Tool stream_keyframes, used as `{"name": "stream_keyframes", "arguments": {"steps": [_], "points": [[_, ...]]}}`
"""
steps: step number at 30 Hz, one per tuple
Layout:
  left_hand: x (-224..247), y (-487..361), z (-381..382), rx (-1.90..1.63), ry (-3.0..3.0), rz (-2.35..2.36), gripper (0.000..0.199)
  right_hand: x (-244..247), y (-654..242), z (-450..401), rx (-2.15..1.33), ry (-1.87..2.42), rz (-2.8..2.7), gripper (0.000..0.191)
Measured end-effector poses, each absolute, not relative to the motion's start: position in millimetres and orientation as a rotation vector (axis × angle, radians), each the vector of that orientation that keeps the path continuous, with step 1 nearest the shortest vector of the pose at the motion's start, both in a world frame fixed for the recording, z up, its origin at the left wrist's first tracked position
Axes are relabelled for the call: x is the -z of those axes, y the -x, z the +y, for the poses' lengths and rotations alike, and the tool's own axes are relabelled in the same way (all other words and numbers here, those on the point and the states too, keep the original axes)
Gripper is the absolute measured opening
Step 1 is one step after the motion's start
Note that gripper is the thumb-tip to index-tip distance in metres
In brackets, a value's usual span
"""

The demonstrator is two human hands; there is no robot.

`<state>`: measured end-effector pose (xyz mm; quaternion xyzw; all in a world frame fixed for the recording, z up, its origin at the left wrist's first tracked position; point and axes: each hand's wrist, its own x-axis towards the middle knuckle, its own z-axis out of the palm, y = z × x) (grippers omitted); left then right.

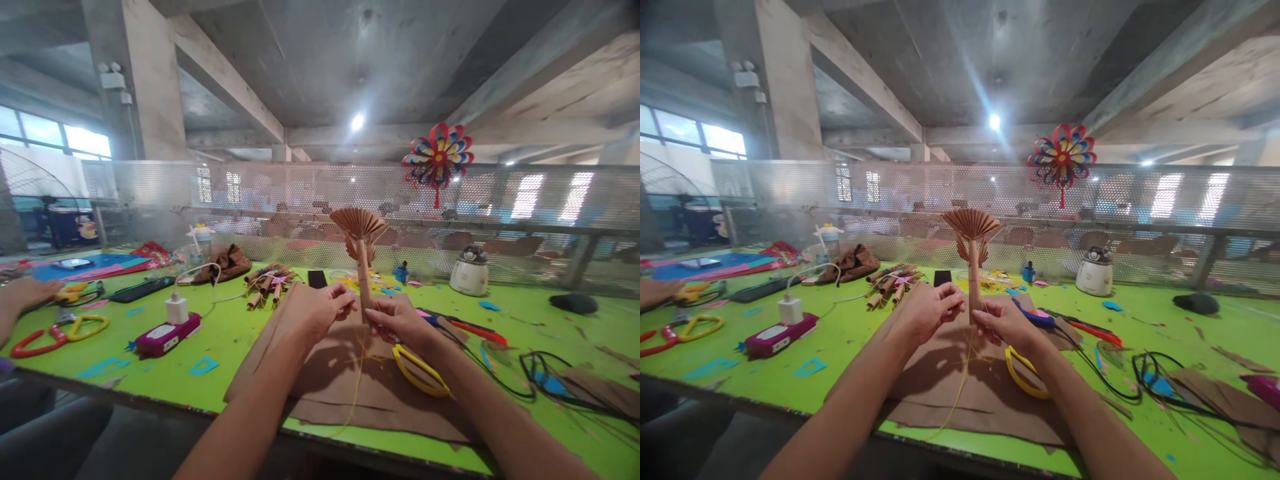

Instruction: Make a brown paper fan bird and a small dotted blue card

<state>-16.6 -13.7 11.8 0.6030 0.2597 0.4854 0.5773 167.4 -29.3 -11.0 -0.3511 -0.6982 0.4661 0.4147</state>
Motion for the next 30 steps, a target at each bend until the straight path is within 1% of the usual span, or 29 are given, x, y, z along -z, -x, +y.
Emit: {"name": "stream_keyframes", "arguments": {"steps": [5, 8, 15, 21, 23, 28, 30], "points": [[-15, 20, -17, -1.052, -1.416, 0.531, 0.032, 13, -164, -24, -0.971, 0.968, -1.749, 0.040], [-14, 23, -16, -1.041, -1.419, 0.483, 0.030, 14, -162, -22, -0.884, 0.981, -1.768, 0.041], [-4, 23, -11, -0.994, -1.502, 0.564, 0.028, 19, -154, -21, -0.997, 0.978, -1.698, 0.047], [-8, 23, -17, -0.961, -1.563, 0.595, 0.026, 26, -152, -17, -0.986, 0.960, -1.717, 0.045], [-12, 24, -18, -0.957, -1.632, 0.633, 0.031, 27, -152, -17, -0.986, 0.961, -1.722, 0.044], [-12, 28, -7, -1.014, -1.687, 0.833, 0.054, 26, -150, -20, -0.997, 0.974, -1.722, 0.043], [-9, 29, 1, -1.089, -1.685, 0.941, 0.055, 26, -148, -22, -1.019, 0.978, -1.709, 0.042]]}}
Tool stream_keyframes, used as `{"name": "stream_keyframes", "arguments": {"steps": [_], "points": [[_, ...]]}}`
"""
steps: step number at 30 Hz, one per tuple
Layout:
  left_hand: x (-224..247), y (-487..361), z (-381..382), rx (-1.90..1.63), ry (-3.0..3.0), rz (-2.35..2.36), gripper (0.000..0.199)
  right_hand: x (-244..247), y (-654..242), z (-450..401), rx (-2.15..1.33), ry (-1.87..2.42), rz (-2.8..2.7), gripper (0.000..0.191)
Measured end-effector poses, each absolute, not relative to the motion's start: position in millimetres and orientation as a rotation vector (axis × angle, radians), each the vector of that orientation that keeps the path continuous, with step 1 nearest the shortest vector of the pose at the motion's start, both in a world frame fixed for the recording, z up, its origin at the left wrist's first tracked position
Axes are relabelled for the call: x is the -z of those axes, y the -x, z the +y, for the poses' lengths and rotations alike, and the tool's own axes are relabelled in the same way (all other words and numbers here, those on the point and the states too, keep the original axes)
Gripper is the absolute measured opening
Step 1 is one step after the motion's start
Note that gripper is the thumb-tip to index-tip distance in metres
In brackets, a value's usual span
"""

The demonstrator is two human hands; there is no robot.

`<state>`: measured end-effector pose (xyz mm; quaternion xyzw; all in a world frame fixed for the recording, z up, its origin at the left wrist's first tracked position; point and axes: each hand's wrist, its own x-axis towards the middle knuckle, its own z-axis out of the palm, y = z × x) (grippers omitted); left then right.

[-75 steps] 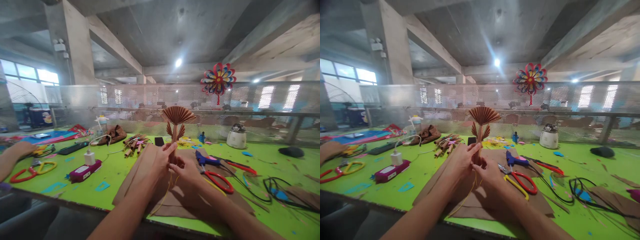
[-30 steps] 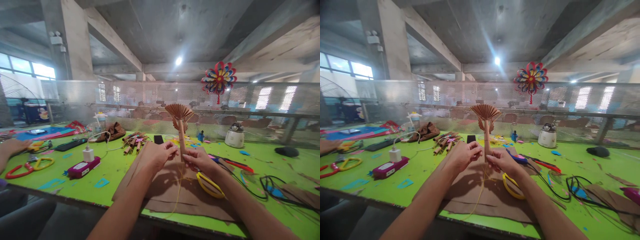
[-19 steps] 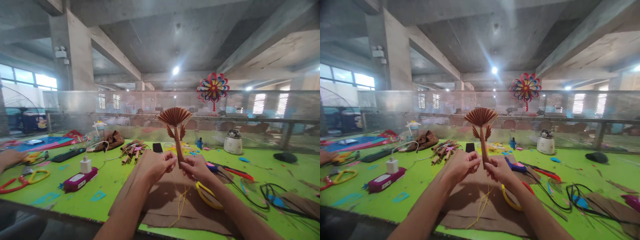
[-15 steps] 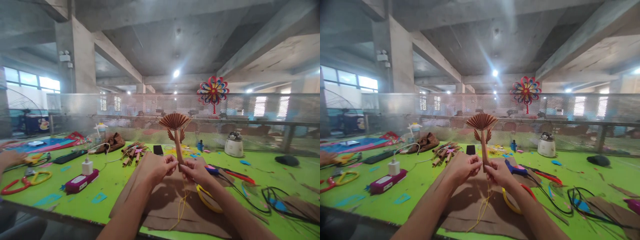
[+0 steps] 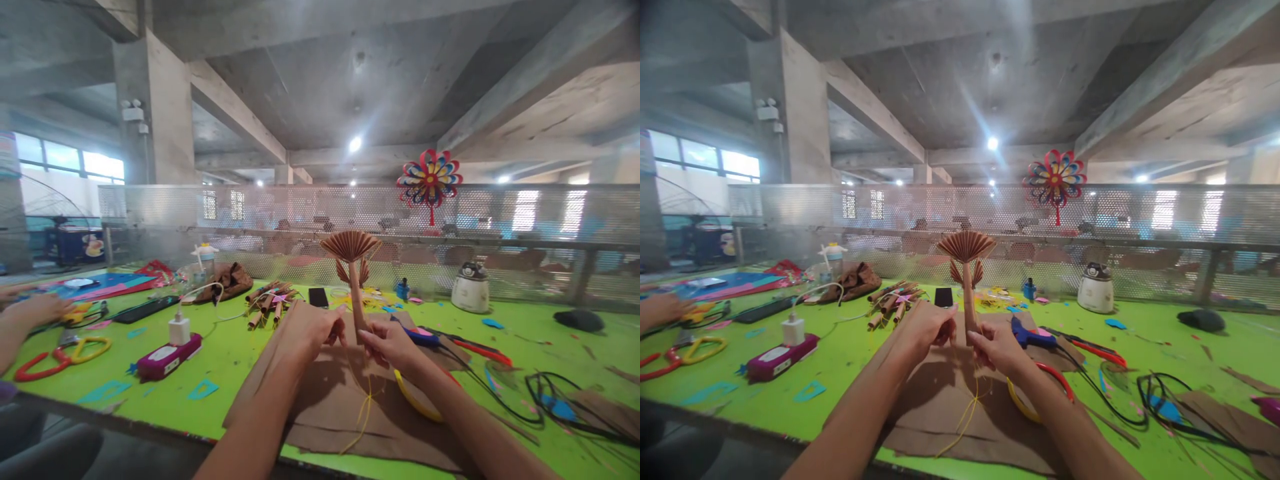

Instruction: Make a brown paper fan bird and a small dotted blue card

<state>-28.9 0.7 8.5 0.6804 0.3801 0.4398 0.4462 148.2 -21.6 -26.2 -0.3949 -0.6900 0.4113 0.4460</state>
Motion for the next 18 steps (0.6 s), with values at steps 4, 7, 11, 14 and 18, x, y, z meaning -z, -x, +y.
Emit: {"name": "stream_keyframes", "arguments": {"steps": [4, 7, 11, 14, 18], "points": [[-8, 30, 7, -1.329, -1.683, 1.027, 0.036, 25, -142, -27, -1.035, 0.997, -1.706, 0.042], [-13, 27, 1, -1.441, -1.682, 0.998, 0.024, 26, -139, -31, -1.024, 1.019, -1.736, 0.040], [-18, 20, -11, -1.370, -1.670, 0.865, 0.020, 28, -134, -33, -0.976, 1.101, -1.760, 0.032], [-15, 15, -14, -1.279, -1.660, 0.838, 0.020, 28, -131, -33, -0.883, 1.190, -1.775, 0.024], [-6, 8, -9, -1.244, -1.596, 0.867, 0.018, 29, -125, -37, -0.683, 1.240, -1.851, 0.021]]}}
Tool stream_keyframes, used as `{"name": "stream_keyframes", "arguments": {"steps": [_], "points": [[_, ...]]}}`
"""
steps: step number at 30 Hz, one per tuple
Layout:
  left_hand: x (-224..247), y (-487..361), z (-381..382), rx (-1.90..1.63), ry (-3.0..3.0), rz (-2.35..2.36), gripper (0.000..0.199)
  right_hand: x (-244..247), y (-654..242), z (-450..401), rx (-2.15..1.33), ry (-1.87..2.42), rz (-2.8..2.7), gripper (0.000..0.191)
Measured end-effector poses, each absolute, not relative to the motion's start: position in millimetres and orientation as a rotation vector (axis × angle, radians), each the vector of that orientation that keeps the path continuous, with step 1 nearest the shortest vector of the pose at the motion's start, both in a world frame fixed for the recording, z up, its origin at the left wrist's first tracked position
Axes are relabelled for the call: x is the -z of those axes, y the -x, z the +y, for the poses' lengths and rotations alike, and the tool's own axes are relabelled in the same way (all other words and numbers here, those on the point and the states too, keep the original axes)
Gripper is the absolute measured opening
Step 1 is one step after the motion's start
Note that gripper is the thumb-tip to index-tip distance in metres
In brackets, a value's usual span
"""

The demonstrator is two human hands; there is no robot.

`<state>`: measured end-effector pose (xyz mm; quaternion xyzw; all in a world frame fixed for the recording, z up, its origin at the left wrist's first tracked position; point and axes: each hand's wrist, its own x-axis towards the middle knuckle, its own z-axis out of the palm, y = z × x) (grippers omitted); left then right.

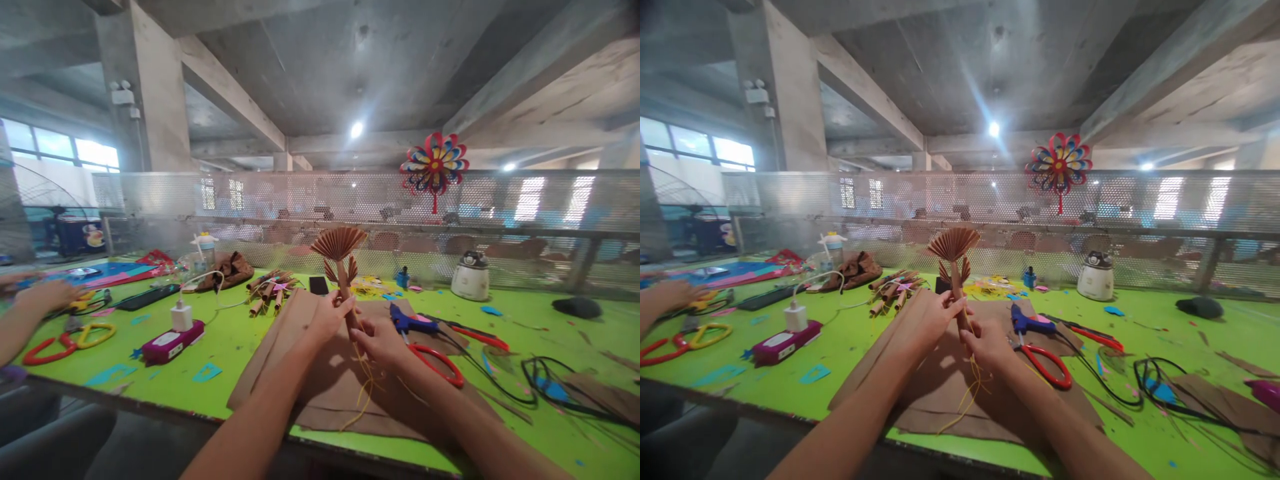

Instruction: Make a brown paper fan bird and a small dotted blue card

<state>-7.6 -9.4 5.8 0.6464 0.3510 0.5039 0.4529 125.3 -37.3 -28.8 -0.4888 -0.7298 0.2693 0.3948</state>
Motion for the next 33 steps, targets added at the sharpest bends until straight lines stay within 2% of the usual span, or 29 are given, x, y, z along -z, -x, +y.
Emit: {"name": "stream_keyframes", "arguments": {"steps": [7, 12, 19, 24, 33], "points": [[1, 4, -6, -1.258, -1.464, 0.764, 0.012, 18, -140, -33, -0.455, 1.175, -1.894, 0.035], [2, 2, -11, -1.199, -1.520, 0.686, 0.013, 3, -173, -19, -0.266, 1.141, -1.675, 0.040], [10, -9, -16, -1.035, -1.496, 0.590, 0.029, 0, -170, -21, -0.337, 0.966, -1.630, 0.041], [7, -9, -24, -0.921, -1.454, 0.480, 0.025, 1, -166, -24, -0.438, 0.882, -1.558, 0.040], [6, -10, -29, -0.886, -1.429, 0.427, 0.025, 9, -166, -19, -0.355, 0.903, -1.541, 0.043]]}}
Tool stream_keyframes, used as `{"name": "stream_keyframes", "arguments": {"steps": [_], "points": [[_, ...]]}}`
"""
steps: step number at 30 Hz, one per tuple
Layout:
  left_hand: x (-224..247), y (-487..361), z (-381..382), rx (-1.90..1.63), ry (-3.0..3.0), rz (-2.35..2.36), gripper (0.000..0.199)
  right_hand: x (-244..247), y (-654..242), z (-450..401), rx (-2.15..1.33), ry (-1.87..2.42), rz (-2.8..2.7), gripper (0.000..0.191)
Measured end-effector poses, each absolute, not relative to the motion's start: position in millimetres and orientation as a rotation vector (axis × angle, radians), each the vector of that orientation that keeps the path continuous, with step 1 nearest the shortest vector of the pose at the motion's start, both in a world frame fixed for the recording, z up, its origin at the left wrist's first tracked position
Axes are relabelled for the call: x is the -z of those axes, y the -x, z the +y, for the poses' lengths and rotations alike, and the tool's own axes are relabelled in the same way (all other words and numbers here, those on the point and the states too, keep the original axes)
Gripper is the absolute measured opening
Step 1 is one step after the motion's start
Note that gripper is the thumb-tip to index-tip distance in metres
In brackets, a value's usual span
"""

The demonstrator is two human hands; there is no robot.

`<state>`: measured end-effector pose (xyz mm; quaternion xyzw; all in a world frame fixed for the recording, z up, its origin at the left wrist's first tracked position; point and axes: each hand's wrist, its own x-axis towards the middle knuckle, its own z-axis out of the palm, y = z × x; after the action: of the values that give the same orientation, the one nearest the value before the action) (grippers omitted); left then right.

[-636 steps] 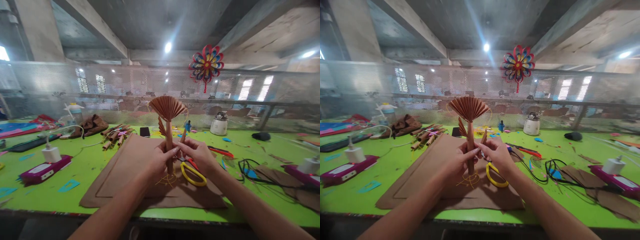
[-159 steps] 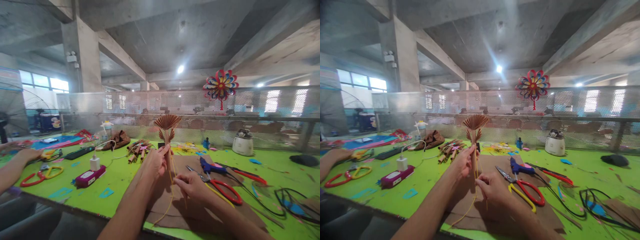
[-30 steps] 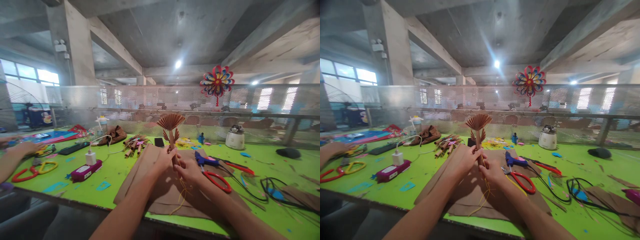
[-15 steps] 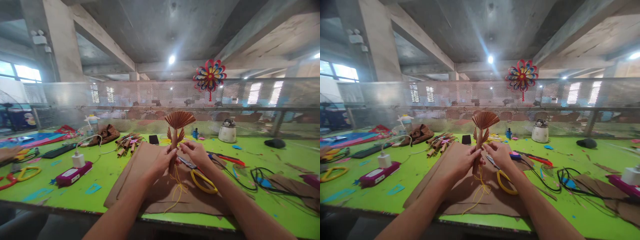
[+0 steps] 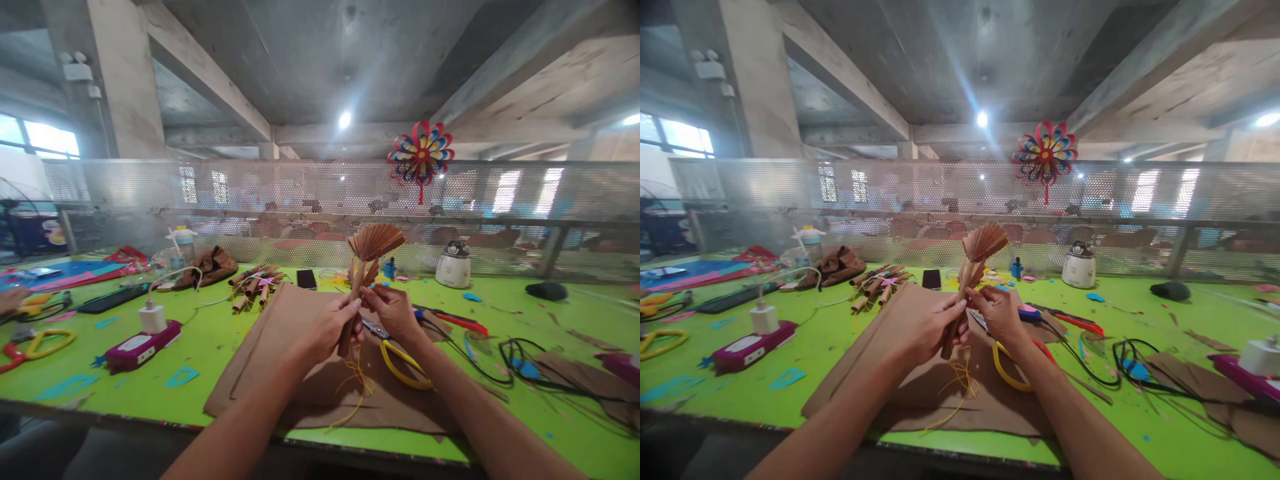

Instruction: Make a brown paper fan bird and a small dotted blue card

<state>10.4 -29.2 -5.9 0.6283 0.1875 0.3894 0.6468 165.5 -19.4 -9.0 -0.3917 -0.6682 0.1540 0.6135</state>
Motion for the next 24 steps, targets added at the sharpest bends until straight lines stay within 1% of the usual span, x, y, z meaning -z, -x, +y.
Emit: {"name": "stream_keyframes", "arguments": {"steps": [8, 14, 17, 21, 24], "points": [[5, -12, -31, -0.919, -1.463, 0.488, 0.027, 11, -168, -18, -0.256, 0.942, -1.604, 0.049], [7, -13, -22, -0.969, -1.326, 0.517, 0.029, 12, -167, -16, -0.219, 0.981, -1.730, 0.045], [9, -10, -14, -1.028, -1.257, 0.533, 0.026, 14, -168, -14, -0.160, 1.019, -1.740, 0.038], [5, -2, -5, -1.116, -1.190, 0.567, 0.020, 20, -173, -5, -0.145, 1.113, -1.617, 0.015], [-2, 7, -1, -1.223, -1.152, 0.597, 0.017, 24, -184, 4, -0.202, 1.187, -1.534, 0.019]]}}
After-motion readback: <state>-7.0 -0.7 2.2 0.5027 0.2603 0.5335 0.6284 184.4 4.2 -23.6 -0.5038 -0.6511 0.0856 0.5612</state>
